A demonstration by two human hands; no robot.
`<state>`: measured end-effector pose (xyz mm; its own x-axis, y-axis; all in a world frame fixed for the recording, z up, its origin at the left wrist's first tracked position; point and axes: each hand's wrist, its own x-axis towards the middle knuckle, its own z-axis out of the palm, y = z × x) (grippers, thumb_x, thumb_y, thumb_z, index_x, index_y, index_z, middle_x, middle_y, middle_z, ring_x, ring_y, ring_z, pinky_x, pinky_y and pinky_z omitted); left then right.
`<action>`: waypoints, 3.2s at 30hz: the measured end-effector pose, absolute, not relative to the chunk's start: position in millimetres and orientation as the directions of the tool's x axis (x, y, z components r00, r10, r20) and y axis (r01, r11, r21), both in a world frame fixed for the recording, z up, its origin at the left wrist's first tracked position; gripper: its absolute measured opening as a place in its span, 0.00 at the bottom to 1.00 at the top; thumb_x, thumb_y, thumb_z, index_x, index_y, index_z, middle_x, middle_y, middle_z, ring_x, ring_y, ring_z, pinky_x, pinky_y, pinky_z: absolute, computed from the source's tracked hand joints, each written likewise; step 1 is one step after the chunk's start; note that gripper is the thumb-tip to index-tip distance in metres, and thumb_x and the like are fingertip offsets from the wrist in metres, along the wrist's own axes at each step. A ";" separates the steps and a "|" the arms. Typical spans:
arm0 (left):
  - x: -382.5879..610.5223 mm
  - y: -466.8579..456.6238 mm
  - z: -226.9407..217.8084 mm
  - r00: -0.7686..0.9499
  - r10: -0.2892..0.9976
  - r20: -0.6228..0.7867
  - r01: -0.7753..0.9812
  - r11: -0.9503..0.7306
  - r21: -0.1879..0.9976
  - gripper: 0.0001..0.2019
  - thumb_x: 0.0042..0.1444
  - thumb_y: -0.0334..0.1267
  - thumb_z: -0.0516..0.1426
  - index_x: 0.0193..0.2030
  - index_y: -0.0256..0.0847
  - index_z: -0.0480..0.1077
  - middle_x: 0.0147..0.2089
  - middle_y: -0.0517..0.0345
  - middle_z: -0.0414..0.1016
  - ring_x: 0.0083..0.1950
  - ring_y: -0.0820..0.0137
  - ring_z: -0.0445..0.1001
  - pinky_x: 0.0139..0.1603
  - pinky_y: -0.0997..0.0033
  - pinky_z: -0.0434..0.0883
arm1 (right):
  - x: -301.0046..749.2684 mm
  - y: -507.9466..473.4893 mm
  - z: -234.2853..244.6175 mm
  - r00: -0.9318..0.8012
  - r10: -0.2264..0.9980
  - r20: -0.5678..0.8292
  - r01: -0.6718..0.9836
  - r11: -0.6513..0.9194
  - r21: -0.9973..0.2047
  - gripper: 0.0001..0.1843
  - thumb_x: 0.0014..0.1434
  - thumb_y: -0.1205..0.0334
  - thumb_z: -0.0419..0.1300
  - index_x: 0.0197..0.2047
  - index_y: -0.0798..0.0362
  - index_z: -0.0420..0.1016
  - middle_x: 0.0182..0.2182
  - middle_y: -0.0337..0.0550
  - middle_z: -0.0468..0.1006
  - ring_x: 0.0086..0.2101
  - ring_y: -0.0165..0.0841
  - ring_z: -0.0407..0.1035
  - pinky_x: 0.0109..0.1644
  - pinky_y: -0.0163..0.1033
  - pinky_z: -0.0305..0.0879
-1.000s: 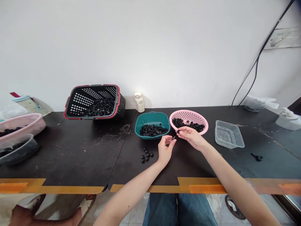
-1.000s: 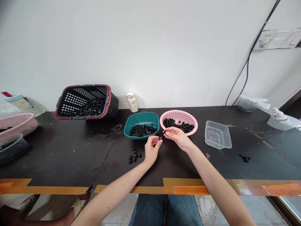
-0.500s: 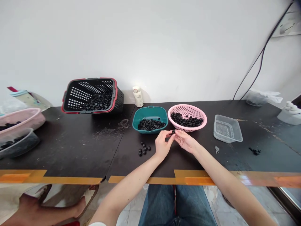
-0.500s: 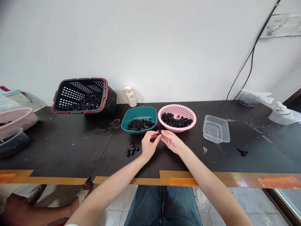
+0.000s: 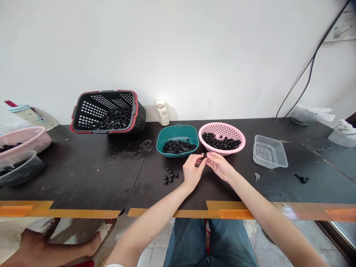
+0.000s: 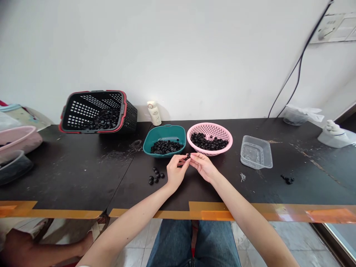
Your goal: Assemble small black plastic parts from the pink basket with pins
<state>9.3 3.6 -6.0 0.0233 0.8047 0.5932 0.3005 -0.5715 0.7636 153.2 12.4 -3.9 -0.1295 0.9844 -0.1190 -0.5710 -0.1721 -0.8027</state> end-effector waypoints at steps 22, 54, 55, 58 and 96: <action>9.0 8.0 -11.0 0.056 0.792 0.609 0.387 -0.579 0.718 0.08 0.58 0.40 0.57 0.42 0.40 0.71 0.38 0.57 0.73 0.35 0.74 0.72 0.37 0.73 0.74 | 152.2 13.0 -8.4 -0.118 0.982 -0.149 -0.596 -0.190 -0.780 0.07 0.47 0.64 0.70 0.32 0.52 0.79 0.32 0.36 0.81 0.33 0.24 0.75 0.43 0.29 0.71; 2.0 12.3 -6.9 0.191 0.687 0.701 0.535 -0.671 0.513 0.09 0.56 0.43 0.59 0.36 0.39 0.71 0.32 0.59 0.74 0.30 0.75 0.71 0.33 0.75 0.67 | 151.9 6.6 1.6 -0.209 0.967 -0.143 -0.488 -0.230 -0.842 0.10 0.49 0.62 0.67 0.37 0.53 0.79 0.34 0.42 0.82 0.36 0.31 0.75 0.45 0.36 0.70; 2.2 12.6 -5.9 0.170 0.716 0.678 0.514 -0.651 0.558 0.10 0.55 0.44 0.60 0.38 0.39 0.71 0.33 0.59 0.73 0.30 0.75 0.71 0.34 0.75 0.68 | 151.1 7.5 0.5 -0.187 0.973 -0.137 -0.495 -0.214 -0.842 0.10 0.50 0.61 0.67 0.37 0.54 0.79 0.35 0.43 0.82 0.37 0.32 0.75 0.44 0.36 0.70; 1.5 15.0 -4.0 0.113 0.788 0.605 0.448 -0.584 0.677 0.16 0.53 0.45 0.61 0.46 0.41 0.70 0.38 0.58 0.73 0.30 0.76 0.71 0.36 0.74 0.71 | 149.4 9.9 -1.2 -0.134 0.983 -0.128 -0.521 -0.180 -0.835 0.11 0.50 0.59 0.67 0.37 0.54 0.80 0.34 0.44 0.82 0.37 0.32 0.76 0.45 0.36 0.71; -3.8 15.7 -0.1 0.191 0.741 0.644 0.361 -0.663 0.656 0.10 0.57 0.38 0.58 0.46 0.44 0.73 0.44 0.55 0.77 0.46 0.67 0.74 0.48 0.64 0.72 | 145.1 1.0 1.9 -0.055 0.996 -0.074 -0.488 -0.092 -0.868 0.12 0.49 0.57 0.68 0.38 0.48 0.79 0.36 0.40 0.81 0.33 0.31 0.75 0.43 0.41 0.73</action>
